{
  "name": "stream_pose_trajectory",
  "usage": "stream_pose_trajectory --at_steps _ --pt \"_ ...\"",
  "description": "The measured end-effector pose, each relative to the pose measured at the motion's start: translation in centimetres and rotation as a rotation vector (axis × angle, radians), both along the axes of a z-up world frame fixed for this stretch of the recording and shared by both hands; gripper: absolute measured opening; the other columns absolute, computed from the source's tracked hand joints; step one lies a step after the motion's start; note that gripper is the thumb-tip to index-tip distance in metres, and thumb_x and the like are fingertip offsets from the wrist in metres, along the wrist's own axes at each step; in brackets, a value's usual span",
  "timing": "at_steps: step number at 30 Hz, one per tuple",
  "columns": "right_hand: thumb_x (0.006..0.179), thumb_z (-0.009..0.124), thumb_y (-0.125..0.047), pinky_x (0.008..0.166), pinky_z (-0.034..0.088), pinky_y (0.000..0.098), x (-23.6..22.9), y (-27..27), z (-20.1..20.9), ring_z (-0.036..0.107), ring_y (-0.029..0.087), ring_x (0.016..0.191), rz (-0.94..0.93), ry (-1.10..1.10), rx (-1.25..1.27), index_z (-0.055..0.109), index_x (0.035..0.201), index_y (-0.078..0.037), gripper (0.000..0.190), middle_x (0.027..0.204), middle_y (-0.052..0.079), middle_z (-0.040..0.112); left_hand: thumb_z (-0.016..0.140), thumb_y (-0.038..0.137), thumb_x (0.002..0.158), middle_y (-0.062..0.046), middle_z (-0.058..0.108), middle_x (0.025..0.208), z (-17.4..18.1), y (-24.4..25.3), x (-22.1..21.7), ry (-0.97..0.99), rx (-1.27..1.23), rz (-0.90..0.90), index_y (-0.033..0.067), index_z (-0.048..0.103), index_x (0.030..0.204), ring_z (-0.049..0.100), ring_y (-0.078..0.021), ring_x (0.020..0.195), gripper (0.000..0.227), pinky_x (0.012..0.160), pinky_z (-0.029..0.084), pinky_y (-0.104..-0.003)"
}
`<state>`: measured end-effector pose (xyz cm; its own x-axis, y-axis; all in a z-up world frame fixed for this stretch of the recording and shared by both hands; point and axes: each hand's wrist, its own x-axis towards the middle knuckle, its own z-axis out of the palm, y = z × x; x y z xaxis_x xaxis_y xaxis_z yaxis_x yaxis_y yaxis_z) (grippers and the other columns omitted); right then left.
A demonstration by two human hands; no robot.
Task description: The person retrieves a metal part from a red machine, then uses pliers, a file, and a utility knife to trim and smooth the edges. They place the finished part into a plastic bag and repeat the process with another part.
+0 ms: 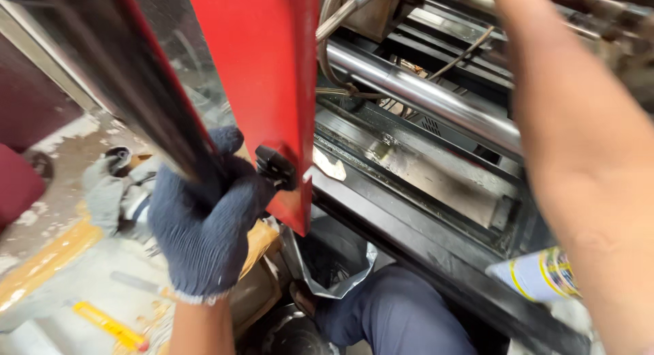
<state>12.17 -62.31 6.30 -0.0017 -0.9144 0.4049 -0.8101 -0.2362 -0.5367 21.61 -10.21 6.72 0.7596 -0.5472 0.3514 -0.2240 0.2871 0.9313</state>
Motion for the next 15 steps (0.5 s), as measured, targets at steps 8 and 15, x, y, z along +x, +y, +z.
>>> stream_pose_trajectory --at_steps 8,15 --pt "0.103 0.05 -0.035 0.078 0.053 0.0468 -2.6 15.4 -1.6 0.07 0.029 0.093 0.0 -0.481 -0.126 0.065 0.107 -0.017 0.024 0.101 0.009 0.073 0.068 -0.001 0.092 -0.003 0.066 0.087 2.5 -0.1 -1.1 -0.089 -0.036 -0.048 -0.0018 0.064 0.122 0.067 -0.009 0.076 0.03 0.07 0.057 -0.022" --pt "0.104 0.062 -0.018 0.07 0.048 0.0358 -16.0 38.2 -8.6 0.062 0.02 0.075 0.512 -0.575 -0.178 0.065 0.111 0.0 0.02 0.086 0.013 0.067 0.07 0.001 0.091 -0.004 0.069 0.087 2.1 -0.5 -1.5 0.006 -0.144 -0.084 -0.001 0.066 0.119 0.066 -0.0102 0.072 0.028 0.066 0.055 -0.024"
